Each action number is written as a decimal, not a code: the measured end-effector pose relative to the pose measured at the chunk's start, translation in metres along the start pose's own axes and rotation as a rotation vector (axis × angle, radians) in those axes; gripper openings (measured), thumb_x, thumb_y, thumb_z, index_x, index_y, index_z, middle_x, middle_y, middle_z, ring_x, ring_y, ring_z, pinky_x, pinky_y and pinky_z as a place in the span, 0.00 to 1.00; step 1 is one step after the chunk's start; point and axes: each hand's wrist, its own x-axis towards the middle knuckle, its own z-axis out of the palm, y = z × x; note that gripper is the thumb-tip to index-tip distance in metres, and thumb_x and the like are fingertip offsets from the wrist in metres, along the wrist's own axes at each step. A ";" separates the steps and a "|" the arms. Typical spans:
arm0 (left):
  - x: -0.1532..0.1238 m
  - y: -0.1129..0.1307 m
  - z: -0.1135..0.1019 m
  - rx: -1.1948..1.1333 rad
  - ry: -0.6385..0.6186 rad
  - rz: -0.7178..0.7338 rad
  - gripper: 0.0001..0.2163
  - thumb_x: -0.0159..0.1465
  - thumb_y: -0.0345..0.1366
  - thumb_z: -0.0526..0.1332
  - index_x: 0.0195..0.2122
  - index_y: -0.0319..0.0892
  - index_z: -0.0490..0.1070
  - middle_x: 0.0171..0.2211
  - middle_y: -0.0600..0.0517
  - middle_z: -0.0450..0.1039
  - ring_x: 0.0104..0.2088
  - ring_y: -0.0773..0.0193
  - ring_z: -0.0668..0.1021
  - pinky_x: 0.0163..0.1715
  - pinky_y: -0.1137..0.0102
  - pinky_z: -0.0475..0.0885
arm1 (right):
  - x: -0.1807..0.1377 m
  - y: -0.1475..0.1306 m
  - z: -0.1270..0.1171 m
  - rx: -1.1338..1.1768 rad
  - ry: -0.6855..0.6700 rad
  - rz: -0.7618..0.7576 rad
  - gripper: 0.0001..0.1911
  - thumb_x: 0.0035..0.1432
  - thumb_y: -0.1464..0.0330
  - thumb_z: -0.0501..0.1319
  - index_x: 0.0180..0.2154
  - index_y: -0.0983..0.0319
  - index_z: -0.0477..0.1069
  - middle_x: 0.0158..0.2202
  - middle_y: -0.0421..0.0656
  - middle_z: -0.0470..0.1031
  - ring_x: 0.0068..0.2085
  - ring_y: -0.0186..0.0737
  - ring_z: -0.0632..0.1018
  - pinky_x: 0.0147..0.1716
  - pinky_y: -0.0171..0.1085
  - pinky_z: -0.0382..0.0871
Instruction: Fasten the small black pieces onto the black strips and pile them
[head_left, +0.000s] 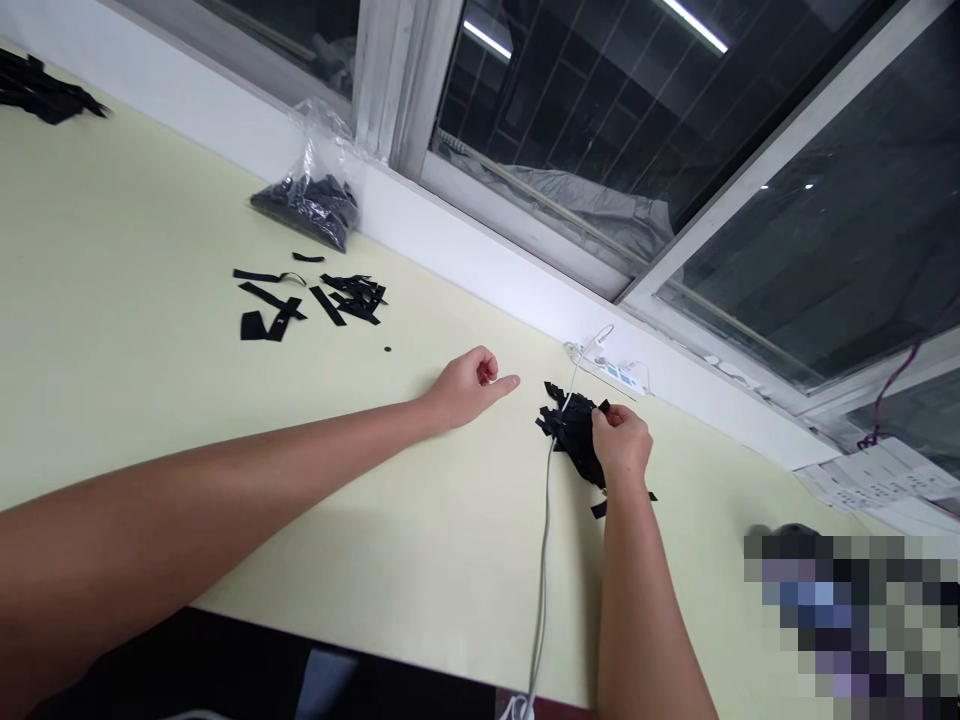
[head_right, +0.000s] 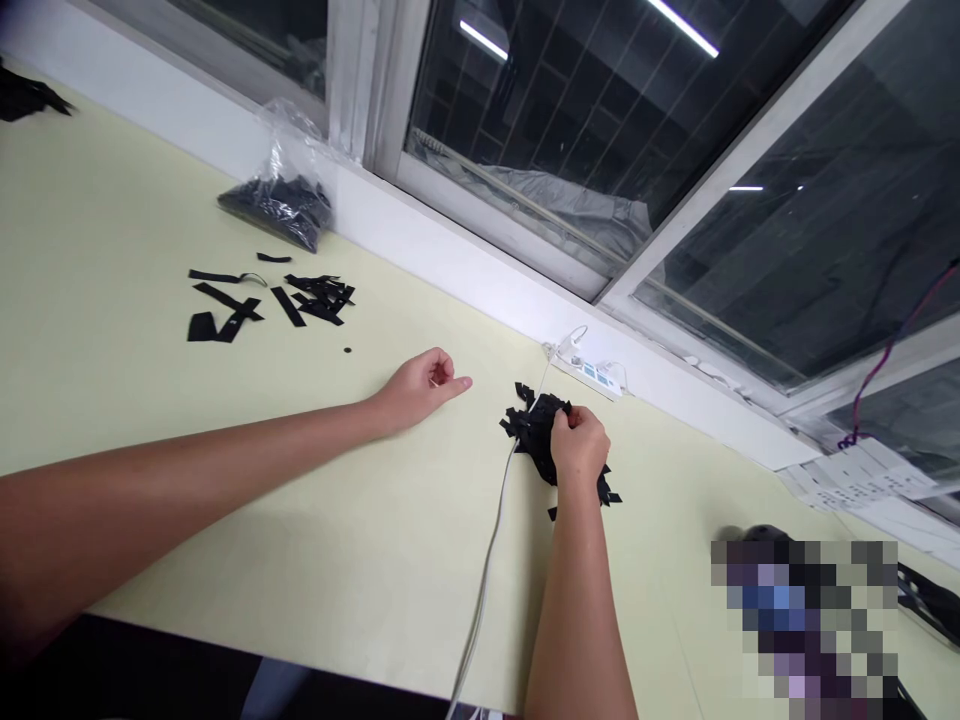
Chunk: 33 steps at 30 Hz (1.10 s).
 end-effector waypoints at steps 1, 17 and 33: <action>0.000 0.002 -0.001 -0.025 0.024 0.011 0.17 0.58 0.49 0.65 0.29 0.44 0.60 0.26 0.56 0.62 0.27 0.68 0.65 0.29 0.69 0.63 | -0.001 -0.002 0.000 0.002 0.011 -0.005 0.10 0.52 0.60 0.59 0.29 0.58 0.74 0.29 0.43 0.78 0.32 0.44 0.75 0.33 0.40 0.62; -0.003 0.005 0.000 0.051 -0.106 -0.044 0.24 0.55 0.43 0.63 0.19 0.44 0.44 0.19 0.59 0.41 0.20 0.72 0.49 0.22 0.69 0.46 | -0.013 -0.015 0.007 0.088 0.062 -0.075 0.11 0.54 0.59 0.58 0.28 0.59 0.72 0.28 0.43 0.77 0.31 0.44 0.74 0.33 0.39 0.61; -0.006 0.005 -0.007 0.015 -0.177 -0.035 0.23 0.58 0.43 0.61 0.22 0.44 0.43 0.21 0.59 0.41 0.22 0.71 0.49 0.23 0.70 0.48 | -0.022 -0.024 0.010 0.115 0.072 -0.087 0.11 0.55 0.59 0.58 0.27 0.59 0.70 0.26 0.41 0.74 0.28 0.41 0.72 0.32 0.38 0.61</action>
